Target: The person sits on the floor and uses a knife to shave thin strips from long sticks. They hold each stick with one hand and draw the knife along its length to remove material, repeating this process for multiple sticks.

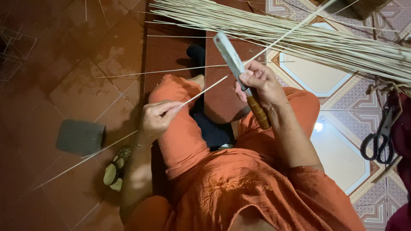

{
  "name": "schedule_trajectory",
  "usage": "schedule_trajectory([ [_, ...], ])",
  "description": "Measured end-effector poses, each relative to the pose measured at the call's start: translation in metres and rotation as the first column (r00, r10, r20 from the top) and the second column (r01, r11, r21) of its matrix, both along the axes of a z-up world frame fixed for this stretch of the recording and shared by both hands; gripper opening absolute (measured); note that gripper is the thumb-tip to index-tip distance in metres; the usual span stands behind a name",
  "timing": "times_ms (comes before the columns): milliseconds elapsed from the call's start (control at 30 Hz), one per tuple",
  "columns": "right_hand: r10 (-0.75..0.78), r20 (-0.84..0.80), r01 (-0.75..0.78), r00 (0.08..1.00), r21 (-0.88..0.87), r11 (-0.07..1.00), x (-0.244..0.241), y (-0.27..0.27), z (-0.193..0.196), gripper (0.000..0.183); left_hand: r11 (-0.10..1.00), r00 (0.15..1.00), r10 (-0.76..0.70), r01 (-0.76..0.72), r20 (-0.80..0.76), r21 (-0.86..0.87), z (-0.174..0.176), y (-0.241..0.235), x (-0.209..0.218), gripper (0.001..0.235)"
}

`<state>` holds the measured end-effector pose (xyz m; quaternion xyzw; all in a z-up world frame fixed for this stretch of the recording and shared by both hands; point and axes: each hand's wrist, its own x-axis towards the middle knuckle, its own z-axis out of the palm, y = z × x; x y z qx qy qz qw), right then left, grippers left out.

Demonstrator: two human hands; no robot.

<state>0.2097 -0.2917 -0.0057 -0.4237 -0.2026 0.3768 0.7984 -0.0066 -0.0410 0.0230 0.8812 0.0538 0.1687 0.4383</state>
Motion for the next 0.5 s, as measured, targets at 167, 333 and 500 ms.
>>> schedule_trajectory([
  [167,-0.032,-0.001,0.032,0.999,0.029,0.999,0.009,-0.001,-0.003,0.017,0.997,0.996,0.02,-0.027,0.085,0.078,0.0,0.012,-0.013,0.008],
  [333,-0.042,0.038,0.041,0.998,0.029,0.999,0.016,-0.008,-0.012,0.016,0.996,0.999,0.053,-0.053,0.004,0.075,-0.013,0.027,-0.029,0.011],
  [500,-0.103,0.04,0.101,0.994,0.049,0.994,0.029,-0.018,-0.013,0.014,0.991,0.987,0.134,-0.133,-0.092,0.016,-0.021,0.044,-0.048,0.012],
])
